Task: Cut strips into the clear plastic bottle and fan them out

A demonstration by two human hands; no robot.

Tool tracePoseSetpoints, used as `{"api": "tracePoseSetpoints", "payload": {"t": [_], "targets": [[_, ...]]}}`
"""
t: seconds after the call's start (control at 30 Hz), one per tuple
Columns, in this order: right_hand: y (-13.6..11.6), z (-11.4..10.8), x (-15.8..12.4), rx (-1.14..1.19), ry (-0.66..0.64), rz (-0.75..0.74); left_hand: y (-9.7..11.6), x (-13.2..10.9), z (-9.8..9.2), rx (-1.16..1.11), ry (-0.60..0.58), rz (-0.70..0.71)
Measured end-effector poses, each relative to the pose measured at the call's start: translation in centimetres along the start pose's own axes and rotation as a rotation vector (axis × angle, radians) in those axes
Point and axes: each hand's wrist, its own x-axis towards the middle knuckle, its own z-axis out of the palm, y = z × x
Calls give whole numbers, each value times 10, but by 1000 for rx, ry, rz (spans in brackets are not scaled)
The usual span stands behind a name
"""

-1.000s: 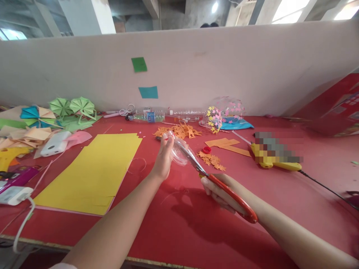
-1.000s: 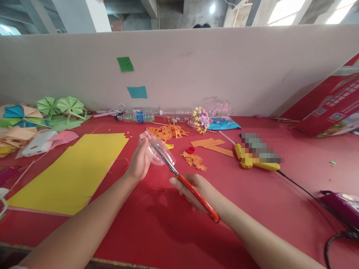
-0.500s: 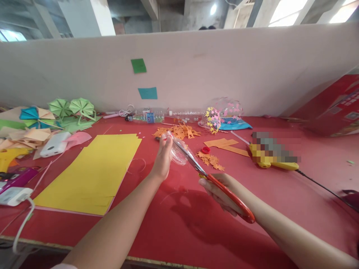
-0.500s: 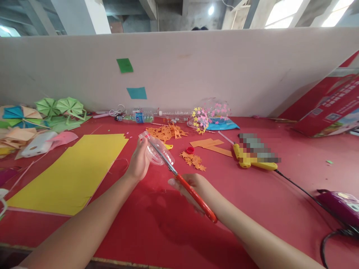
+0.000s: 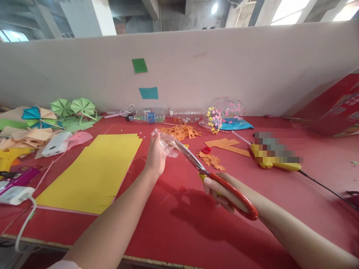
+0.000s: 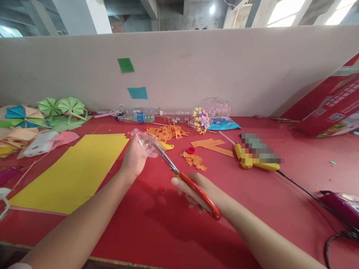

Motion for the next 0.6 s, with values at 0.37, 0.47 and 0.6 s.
{"api": "tracePoseSetpoints", "payload": {"t": [0.37, 0.47, 0.6], "targets": [[-6, -15, 3, -246, 136, 42, 13, 6, -8, -49, -5, -6], [-7, -15, 1, -235, 79, 77, 14, 8, -10, -80, 15, -1], [-8, -11, 0, -215, 14, 72, 14, 8, -11, -96, -6, -7]]}}
